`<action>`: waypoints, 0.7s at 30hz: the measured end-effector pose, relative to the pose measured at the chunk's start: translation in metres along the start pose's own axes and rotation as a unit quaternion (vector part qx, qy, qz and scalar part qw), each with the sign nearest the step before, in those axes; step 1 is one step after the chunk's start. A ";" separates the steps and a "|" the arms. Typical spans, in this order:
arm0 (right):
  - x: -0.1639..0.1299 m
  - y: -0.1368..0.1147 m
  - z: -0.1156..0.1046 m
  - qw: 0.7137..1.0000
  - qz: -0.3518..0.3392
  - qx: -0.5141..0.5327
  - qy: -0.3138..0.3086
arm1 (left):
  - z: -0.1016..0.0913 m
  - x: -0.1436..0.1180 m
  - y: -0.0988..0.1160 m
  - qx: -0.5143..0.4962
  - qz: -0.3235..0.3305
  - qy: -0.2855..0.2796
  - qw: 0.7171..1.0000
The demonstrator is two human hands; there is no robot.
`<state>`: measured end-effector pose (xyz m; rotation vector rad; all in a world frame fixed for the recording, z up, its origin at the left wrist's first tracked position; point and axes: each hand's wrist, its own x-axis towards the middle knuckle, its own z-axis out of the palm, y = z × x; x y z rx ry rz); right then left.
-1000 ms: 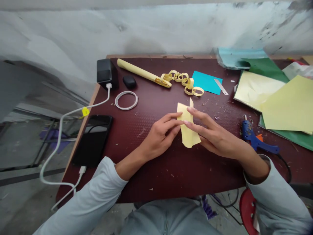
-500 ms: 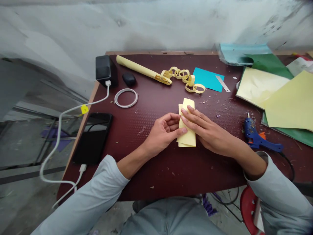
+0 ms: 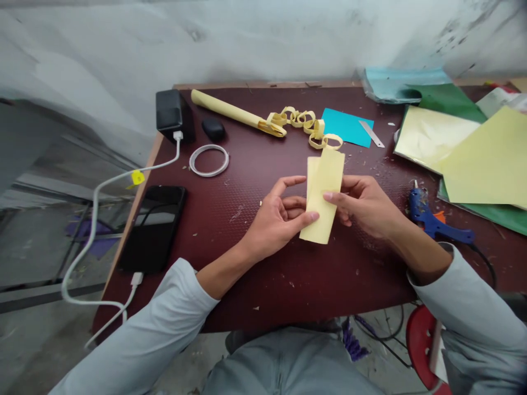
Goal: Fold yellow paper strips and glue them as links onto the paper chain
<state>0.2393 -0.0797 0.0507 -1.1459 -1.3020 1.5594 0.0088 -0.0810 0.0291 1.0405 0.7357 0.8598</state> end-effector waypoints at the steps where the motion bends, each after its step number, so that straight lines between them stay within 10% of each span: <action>1: 0.001 0.001 -0.001 1.000 -0.004 0.015 0.011 | 0.001 0.000 0.000 0.005 -0.002 -0.001 1.000; 21: 0.001 0.006 0.003 0.997 -0.044 0.051 0.029 | 0.000 0.000 -0.008 0.023 -0.008 -0.042 0.999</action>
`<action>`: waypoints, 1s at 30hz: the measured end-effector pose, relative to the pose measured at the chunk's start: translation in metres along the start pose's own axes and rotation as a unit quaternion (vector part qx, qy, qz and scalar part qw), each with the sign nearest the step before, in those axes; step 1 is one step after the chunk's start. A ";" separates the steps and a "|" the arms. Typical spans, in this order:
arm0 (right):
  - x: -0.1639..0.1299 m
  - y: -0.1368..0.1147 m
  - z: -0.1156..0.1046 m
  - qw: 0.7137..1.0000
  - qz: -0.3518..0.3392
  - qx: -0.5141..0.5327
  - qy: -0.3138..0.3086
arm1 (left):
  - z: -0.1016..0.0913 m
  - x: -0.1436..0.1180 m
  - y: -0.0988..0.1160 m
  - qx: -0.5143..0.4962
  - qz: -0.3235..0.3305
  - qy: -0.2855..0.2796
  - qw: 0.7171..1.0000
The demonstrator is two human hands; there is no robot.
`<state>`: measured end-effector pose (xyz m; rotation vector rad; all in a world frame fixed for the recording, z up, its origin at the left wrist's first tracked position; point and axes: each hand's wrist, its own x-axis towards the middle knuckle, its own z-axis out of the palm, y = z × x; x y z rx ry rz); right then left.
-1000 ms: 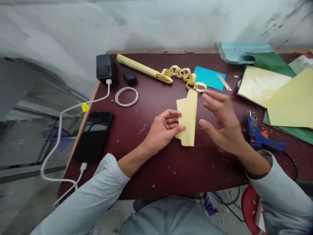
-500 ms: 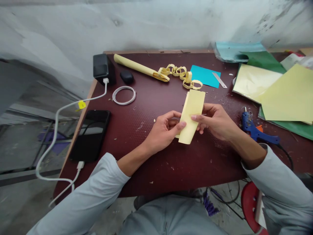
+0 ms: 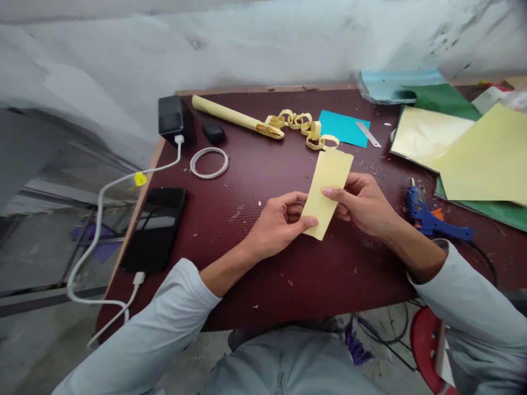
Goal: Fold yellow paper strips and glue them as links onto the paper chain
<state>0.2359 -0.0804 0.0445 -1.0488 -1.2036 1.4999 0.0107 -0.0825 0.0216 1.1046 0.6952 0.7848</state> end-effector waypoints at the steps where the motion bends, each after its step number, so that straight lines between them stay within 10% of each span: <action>1: 0.000 -0.001 0.000 1.000 -0.001 0.007 0.010 | 0.000 0.000 0.000 0.000 -0.001 0.001 1.000; 30: 0.006 -0.007 -0.003 0.987 -0.071 0.049 0.138 | -0.007 -0.001 0.012 0.180 0.186 0.195 0.946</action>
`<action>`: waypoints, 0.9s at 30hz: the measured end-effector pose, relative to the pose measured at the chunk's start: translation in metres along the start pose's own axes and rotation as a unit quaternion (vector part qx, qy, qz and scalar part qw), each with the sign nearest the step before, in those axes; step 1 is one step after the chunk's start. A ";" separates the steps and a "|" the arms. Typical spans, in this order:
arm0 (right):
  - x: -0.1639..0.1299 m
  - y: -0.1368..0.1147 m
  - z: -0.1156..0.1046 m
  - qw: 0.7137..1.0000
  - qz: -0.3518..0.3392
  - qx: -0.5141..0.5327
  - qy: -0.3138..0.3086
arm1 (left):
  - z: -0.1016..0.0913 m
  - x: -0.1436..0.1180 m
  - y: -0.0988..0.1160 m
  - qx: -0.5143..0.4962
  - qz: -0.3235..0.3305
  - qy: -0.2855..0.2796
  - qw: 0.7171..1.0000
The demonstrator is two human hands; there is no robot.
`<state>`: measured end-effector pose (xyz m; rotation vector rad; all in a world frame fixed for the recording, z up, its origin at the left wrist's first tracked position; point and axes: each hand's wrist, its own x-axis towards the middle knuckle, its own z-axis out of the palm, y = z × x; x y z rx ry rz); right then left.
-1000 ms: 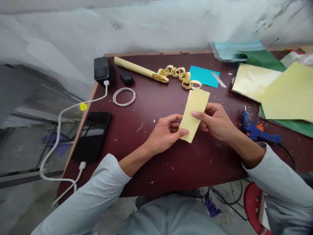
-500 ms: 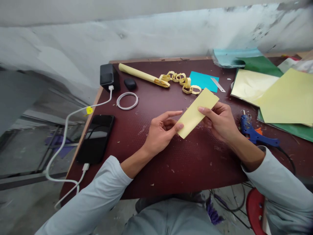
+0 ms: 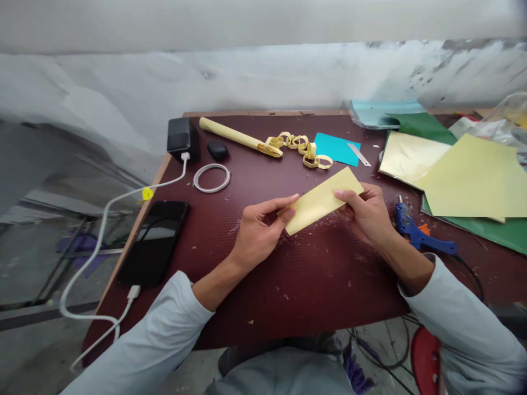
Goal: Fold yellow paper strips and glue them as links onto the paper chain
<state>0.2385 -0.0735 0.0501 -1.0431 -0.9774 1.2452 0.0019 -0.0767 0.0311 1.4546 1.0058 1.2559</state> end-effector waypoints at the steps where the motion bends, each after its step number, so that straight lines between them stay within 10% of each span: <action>1: 0.000 0.000 -0.001 1.000 -0.002 -0.005 0.000 | 0.000 0.000 -0.001 0.005 0.000 0.005 1.000; 18: -0.007 0.016 -0.010 0.981 0.110 -0.073 -0.144 | 0.006 -0.004 0.003 -0.015 0.003 -0.005 1.000; 27: -0.006 0.014 -0.012 0.986 0.093 -0.069 -0.117 | 0.003 -0.003 0.005 -0.027 -0.022 0.001 0.999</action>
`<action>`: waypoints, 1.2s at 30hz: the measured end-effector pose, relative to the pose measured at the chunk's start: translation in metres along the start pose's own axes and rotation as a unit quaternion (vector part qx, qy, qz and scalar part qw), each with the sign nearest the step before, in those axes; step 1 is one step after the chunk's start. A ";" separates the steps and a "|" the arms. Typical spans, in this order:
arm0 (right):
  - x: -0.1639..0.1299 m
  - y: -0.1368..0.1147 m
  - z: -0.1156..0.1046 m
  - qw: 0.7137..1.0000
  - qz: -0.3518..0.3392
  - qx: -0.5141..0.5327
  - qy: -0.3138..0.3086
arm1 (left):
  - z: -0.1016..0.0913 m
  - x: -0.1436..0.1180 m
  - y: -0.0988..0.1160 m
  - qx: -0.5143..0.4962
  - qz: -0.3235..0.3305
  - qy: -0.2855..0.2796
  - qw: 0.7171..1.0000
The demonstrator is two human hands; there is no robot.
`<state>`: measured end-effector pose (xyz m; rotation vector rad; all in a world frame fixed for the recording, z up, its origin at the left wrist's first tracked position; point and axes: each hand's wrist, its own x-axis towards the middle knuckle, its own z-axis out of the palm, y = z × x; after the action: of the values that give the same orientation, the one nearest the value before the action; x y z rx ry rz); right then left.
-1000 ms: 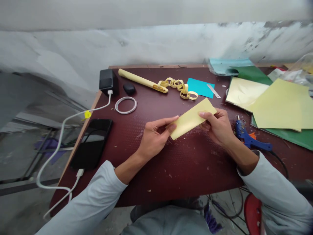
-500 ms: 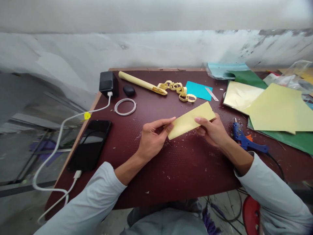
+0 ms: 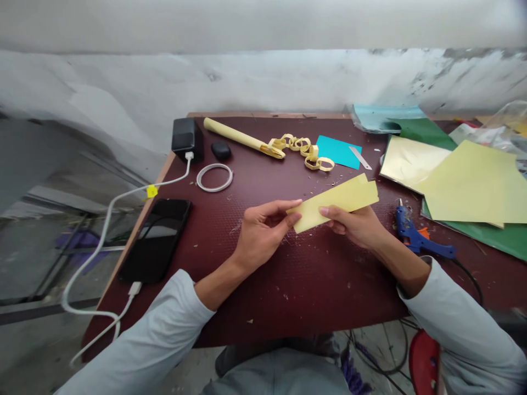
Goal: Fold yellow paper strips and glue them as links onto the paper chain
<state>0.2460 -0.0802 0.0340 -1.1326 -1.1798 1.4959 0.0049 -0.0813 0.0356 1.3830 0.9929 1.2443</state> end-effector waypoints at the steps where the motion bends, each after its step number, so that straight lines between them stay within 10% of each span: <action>1: 0.000 0.000 0.000 1.000 0.001 0.001 -0.001 | 0.000 0.000 0.001 0.004 0.001 0.001 1.000; 17: 0.000 0.000 0.000 1.000 -0.021 -0.005 0.017 | -0.001 0.000 0.003 -0.002 0.020 -0.012 1.000; 36: -0.005 -0.010 0.007 0.987 -0.030 -0.151 -0.039 | 0.000 -0.003 0.009 -0.077 -0.102 -0.073 0.989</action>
<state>0.2411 -0.0845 0.0457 -1.2344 -1.5187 1.3561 0.0041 -0.0860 0.0435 1.2016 0.8931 1.0315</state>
